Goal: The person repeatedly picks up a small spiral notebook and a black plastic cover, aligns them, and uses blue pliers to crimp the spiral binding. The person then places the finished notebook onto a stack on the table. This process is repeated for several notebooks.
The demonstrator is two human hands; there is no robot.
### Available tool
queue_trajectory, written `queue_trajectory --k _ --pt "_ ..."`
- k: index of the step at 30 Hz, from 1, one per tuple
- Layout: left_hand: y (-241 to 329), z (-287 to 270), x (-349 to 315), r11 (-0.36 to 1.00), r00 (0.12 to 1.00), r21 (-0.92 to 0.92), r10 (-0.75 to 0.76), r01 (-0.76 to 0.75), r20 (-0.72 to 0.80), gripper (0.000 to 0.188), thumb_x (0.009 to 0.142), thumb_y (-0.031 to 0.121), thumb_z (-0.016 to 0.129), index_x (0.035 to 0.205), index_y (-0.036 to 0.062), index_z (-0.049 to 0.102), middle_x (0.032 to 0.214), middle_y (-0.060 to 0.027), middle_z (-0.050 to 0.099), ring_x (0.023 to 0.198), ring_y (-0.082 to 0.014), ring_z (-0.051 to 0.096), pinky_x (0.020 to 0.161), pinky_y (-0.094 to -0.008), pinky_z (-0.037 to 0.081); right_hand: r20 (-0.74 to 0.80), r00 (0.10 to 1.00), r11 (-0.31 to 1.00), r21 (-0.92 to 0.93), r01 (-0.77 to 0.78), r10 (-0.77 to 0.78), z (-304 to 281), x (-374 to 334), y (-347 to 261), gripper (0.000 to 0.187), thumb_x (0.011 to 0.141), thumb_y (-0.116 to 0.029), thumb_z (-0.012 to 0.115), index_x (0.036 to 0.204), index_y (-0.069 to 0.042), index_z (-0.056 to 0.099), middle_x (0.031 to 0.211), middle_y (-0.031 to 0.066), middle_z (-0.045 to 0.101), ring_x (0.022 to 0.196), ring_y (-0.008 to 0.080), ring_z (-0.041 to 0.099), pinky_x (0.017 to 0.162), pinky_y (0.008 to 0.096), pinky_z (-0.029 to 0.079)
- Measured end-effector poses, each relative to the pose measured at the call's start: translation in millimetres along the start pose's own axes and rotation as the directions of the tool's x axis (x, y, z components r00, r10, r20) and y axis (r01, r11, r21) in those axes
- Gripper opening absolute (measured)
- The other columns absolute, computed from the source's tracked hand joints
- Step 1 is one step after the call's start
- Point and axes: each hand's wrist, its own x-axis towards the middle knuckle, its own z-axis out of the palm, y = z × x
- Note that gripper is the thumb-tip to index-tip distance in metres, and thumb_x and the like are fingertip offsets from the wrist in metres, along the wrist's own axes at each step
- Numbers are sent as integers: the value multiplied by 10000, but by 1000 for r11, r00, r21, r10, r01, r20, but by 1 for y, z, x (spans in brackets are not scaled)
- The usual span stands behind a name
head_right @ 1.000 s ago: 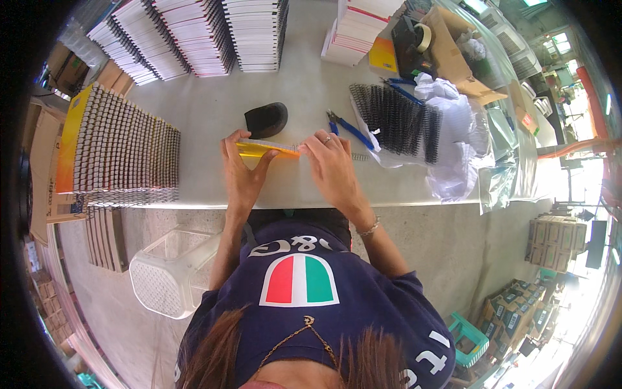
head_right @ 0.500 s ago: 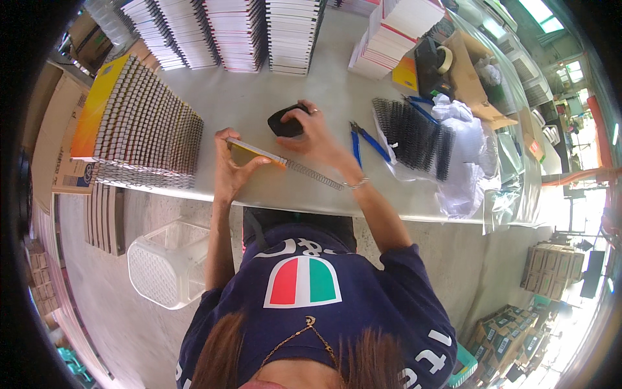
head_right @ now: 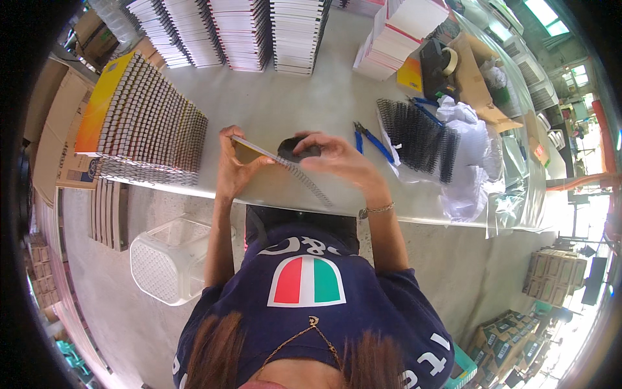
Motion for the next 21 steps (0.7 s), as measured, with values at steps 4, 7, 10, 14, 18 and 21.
queue_trajectory --k 4,7,10,14,18,21 --pt "-2 -3 -6 1000 1000 22 -3 3 20 881 569 333 982 1186 41 424 1117 -117 464 1037 -279 509 922 -380 443 13 999 998 51 -47 47 4 -5 -12 327 829 -263 804 1062 -53 713 1323 103 597 1287 228 500 1074 349 382" --pt "0 -1 2 1000 1000 19 -3 2 26 924 554 320 989 1217 43 408 1115 -117 466 1039 -275 509 920 -380 446 64 994 992 90 84 -90 -1 -8 -11 293 839 -215 794 1056 -39 704 1393 87 566 1252 166 515 1038 317 408" --pt "-5 -2 0 1000 999 -22 23 -22 24 1033 530 301 1000 1298 52 356 1112 -112 468 1042 -262 507 910 -380 455 122 990 819 574 -6 -78 0 -5 -15 309 829 -174 797 1086 -31 701 1433 88 531 1253 142 504 1056 309 393" --pt "0 -3 -2 999 999 -42 7 -5 32 1200 500 299 1012 1413 76 267 1099 -102 465 1016 -246 505 891 -382 468 61 997 985 169 39 -50 -1 2 -26 347 833 -191 798 1118 -25 689 1438 103 518 1282 171 494 1091 340 367" --pt "5 -3 5 996 999 -89 -17 19 28 1258 492 314 1014 1459 96 240 1064 -90 463 970 -235 510 887 -377 470 -4 998 997 -45 64 -64 2 14 -18 359 825 -207 789 1119 -31 681 1377 110 549 1360 216 447 1129 357 320" --pt "4 -5 0 999 995 -47 -17 22 97 1256 497 317 1013 1461 101 237 1038 -77 461 951 -227 513 882 -370 468 47 997 997 -13 69 -69 -1 5 -20 358 808 -205 789 1118 -62 681 1287 110 613 1393 275 423 1146 391 292"
